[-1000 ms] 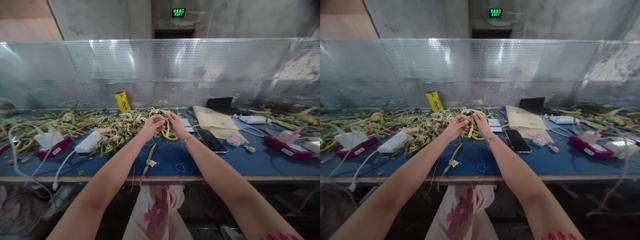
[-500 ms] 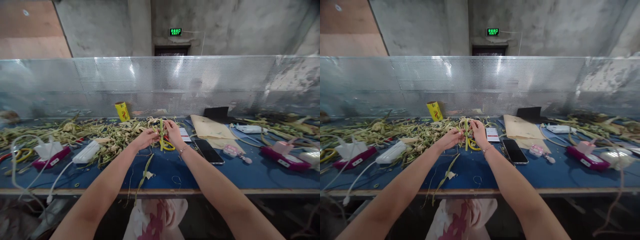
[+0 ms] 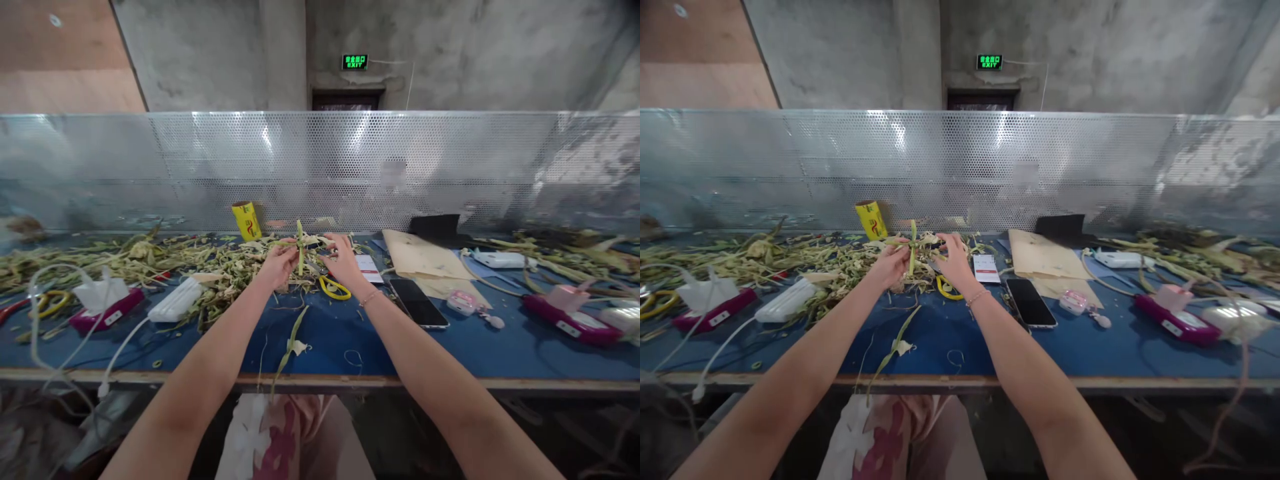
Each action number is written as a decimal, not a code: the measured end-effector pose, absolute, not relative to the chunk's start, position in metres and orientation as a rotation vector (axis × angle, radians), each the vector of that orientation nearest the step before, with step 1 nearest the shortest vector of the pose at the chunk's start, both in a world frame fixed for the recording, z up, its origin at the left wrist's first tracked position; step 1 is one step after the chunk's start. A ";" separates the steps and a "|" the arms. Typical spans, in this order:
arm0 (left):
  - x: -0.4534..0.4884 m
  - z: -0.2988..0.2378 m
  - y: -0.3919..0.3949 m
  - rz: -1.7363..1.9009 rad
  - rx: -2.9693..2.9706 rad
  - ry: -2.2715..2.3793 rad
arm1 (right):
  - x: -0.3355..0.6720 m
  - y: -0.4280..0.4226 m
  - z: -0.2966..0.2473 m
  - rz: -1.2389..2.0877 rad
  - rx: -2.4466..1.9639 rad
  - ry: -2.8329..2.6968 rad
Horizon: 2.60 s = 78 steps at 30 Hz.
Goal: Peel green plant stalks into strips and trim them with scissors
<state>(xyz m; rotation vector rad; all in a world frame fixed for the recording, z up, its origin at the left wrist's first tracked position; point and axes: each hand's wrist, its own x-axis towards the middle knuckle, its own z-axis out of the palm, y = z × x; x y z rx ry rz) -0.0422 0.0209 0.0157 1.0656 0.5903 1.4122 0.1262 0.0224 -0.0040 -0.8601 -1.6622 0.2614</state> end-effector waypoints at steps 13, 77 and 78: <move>-0.038 0.014 0.021 1.315 1.150 0.643 | 0.116 0.013 -0.016 -0.015 -0.747 -1.910; -0.021 -0.003 0.021 1.076 1.692 0.687 | 0.134 0.010 0.007 0.203 -1.065 -1.683; -0.021 -0.003 0.020 1.064 1.696 0.687 | 0.134 0.010 0.007 0.261 -1.043 -1.707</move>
